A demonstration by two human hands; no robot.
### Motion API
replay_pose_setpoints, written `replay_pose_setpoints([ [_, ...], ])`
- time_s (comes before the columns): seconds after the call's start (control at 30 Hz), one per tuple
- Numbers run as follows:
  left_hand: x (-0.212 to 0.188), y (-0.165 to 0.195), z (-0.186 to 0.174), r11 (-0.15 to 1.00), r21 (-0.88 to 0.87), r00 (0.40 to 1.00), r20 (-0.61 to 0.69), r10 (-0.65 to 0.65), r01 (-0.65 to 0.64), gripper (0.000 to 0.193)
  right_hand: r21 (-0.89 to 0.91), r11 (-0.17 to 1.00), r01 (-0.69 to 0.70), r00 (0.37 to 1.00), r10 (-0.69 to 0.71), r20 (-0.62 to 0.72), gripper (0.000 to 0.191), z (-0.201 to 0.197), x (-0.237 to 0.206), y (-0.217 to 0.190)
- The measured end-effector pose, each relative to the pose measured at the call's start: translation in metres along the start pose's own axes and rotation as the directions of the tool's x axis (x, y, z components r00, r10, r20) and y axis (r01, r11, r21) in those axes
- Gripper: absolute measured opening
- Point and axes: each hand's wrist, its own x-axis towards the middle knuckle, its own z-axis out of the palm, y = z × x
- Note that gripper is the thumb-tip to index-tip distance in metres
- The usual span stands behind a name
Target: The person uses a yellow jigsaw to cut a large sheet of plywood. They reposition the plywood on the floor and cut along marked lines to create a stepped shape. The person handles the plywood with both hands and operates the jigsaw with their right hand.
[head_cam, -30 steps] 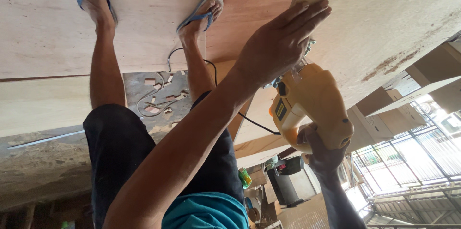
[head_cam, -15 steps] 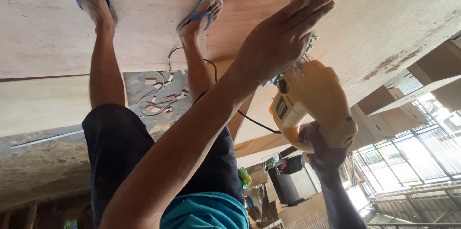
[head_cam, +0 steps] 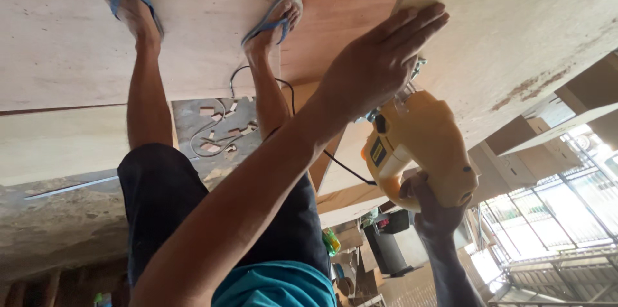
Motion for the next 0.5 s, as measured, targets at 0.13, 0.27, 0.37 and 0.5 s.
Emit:
replay_pose_setpoints([
  [0.13,-0.0029,0.0034,0.0015,0.999,-0.010,0.999,0.004,-0.035,0.035,0.035,-0.099,0.994,0.045,0.999,-0.044,0.011,0.021,-0.0023,0.0014,-0.0027],
  [0.27,-0.0020,0.0040,0.0021,1.000,0.026,1.000,0.028,-0.012,0.011,0.037,-0.106,0.993,0.054,0.998,-0.057,-0.025,0.022,-0.0040,0.0060,-0.0067],
  [0.37,-0.0009,0.0036,0.0020,0.999,-0.021,0.999,-0.019,-0.028,0.027,0.039,-0.094,0.995,0.041,0.998,-0.046,-0.043,0.023,-0.0042,0.0075,-0.0078],
  [0.5,-0.0004,0.0032,0.0015,0.993,-0.110,0.998,-0.018,-0.053,0.051,0.042,-0.018,0.999,0.030,0.999,-0.031,-0.028,0.021,-0.0048,0.0068,-0.0057],
])
